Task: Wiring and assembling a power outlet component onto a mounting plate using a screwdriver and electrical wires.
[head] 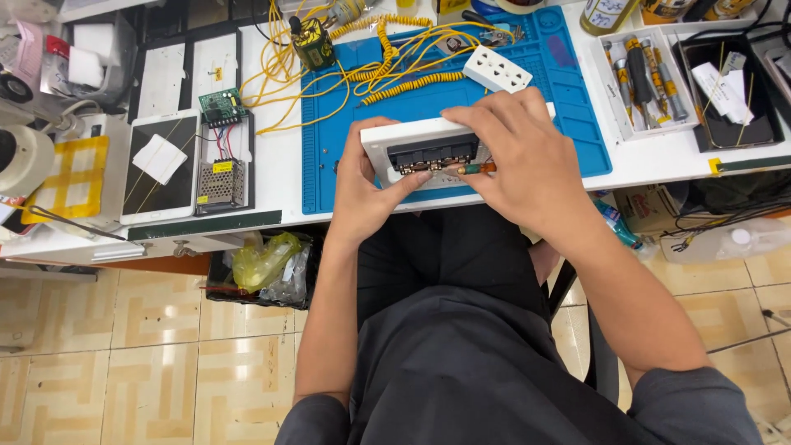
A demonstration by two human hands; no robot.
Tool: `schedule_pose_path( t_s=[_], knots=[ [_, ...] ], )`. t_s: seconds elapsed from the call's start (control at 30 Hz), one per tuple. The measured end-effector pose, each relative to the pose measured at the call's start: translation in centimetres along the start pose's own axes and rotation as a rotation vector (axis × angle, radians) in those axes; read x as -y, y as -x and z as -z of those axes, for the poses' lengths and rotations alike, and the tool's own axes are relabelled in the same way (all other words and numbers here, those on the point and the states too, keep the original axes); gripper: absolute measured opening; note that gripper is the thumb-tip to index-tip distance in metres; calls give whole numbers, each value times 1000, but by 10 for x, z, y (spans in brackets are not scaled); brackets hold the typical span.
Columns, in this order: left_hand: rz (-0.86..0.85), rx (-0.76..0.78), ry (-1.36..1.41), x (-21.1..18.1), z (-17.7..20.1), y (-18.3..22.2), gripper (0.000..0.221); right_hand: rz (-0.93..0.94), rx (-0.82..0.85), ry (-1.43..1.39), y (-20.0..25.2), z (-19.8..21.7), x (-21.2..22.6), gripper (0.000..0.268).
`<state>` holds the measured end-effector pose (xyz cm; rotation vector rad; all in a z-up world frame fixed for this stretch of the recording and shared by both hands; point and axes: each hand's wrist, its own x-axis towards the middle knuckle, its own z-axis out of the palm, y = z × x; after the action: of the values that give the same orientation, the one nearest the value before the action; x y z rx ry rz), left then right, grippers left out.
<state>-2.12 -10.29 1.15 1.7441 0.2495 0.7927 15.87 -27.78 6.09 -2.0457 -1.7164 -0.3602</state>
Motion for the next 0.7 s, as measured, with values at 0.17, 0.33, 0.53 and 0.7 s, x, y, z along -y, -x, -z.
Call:
schedule_pose_path(
  t_s=[0.17,0.33,0.53,0.7],
  knots=[
    [-19,-15,86,2,-8,3,67,-3,50,-43,-2,2,-4,68],
    [46,-71,107,0,-14,2,64,11,-1,-62,-4,-7,-8,71],
    [36,-88,99,4,-10,-4,65,4,-25,-31,-4,-9,-9,70],
    [7,77,164,17,6,-5,62,13,194,-181,-11,12,-21,79]
  ],
)
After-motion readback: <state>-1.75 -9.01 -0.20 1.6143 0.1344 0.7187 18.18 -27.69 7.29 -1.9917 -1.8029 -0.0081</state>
